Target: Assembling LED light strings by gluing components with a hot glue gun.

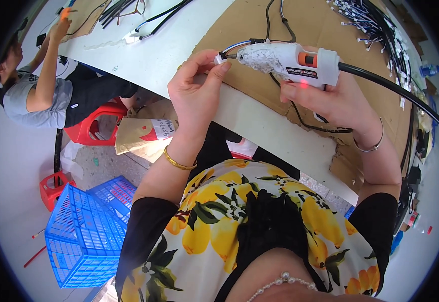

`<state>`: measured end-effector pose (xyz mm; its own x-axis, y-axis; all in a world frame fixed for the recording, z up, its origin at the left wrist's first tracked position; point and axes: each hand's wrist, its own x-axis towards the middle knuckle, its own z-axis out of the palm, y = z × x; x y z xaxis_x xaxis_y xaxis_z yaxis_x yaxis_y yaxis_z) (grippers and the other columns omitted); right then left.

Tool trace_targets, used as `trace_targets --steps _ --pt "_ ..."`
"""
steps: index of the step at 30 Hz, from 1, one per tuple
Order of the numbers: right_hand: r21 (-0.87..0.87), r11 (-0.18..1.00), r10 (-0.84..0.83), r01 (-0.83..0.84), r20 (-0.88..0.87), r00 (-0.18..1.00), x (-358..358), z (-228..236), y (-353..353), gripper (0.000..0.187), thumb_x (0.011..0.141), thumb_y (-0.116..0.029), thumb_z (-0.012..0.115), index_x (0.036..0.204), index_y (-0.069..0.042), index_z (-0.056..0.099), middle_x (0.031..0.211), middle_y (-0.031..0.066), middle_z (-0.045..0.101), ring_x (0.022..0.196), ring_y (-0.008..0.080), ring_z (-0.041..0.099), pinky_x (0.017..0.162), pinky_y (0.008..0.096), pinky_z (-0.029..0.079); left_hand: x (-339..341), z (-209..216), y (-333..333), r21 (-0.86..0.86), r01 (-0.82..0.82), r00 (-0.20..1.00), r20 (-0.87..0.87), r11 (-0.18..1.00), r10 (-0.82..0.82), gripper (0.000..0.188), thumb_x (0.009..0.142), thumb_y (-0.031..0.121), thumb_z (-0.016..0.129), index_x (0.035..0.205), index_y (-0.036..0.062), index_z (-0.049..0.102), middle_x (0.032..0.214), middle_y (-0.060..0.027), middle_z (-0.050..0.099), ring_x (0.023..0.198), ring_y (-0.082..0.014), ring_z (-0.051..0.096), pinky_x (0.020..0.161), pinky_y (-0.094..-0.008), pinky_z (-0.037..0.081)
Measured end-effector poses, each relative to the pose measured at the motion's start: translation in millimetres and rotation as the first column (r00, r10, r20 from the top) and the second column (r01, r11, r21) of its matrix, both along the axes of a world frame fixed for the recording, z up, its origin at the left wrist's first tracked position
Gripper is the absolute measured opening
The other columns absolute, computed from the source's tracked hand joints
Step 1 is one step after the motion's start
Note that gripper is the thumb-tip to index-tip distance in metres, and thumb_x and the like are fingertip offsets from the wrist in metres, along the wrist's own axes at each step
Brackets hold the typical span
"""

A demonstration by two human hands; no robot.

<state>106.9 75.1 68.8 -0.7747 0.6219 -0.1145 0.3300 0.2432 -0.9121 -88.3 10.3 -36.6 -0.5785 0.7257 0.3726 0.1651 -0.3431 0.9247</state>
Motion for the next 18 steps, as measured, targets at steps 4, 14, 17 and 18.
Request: trace_targets --steps 4,14,17,18 --pt "0.042 0.999 0.009 -0.007 -0.047 0.999 -2 3 -2 0.034 0.081 -0.014 0.062 0.112 -0.004 0.051 0.078 0.0008 0.061 0.066 0.0014 0.048 0.055 0.0162 0.037 2 2 0 0.003 0.003 1.000 0.011 1.000 -0.003 0.021 0.071 0.000 0.071 0.090 -0.0005 0.063 0.078 -0.0023 0.060 0.068 -0.0077 0.054 0.062 -0.0192 0.045" --pt "-0.018 0.999 -0.039 0.040 0.070 0.997 -2 6 1 0.027 0.080 -0.012 0.063 0.103 -0.004 0.052 0.076 0.0000 0.059 0.069 0.0036 0.053 0.057 0.0171 0.039 6 1 0 -0.001 -0.036 0.998 -0.049 0.999 0.036 0.021 0.070 0.001 0.071 0.089 0.0003 0.064 0.073 -0.0017 0.057 0.062 -0.0076 0.050 0.057 -0.0199 0.042" --pt "-0.019 0.999 -0.038 0.039 0.071 0.997 -3 11 -3 0.026 0.080 -0.012 0.063 0.101 -0.005 0.052 0.076 -0.0004 0.058 0.069 0.0037 0.053 0.057 0.0170 0.039 6 2 -3 -0.022 -0.042 0.997 -0.073 0.999 0.040 0.023 0.070 0.000 0.071 0.092 -0.0013 0.063 0.077 -0.0021 0.058 0.065 -0.0071 0.051 0.058 -0.0187 0.042" --pt "-0.020 0.999 -0.045 0.047 0.093 0.995 -4 13 -4 0.026 0.079 -0.012 0.063 0.101 -0.005 0.053 0.076 -0.0005 0.058 0.068 0.0036 0.053 0.057 0.0169 0.038 6 2 -4 -0.042 -0.036 0.995 -0.091 0.998 0.032 0.025 0.071 -0.002 0.070 0.095 -0.0032 0.062 0.081 -0.0025 0.059 0.068 -0.0065 0.051 0.060 -0.0173 0.043"
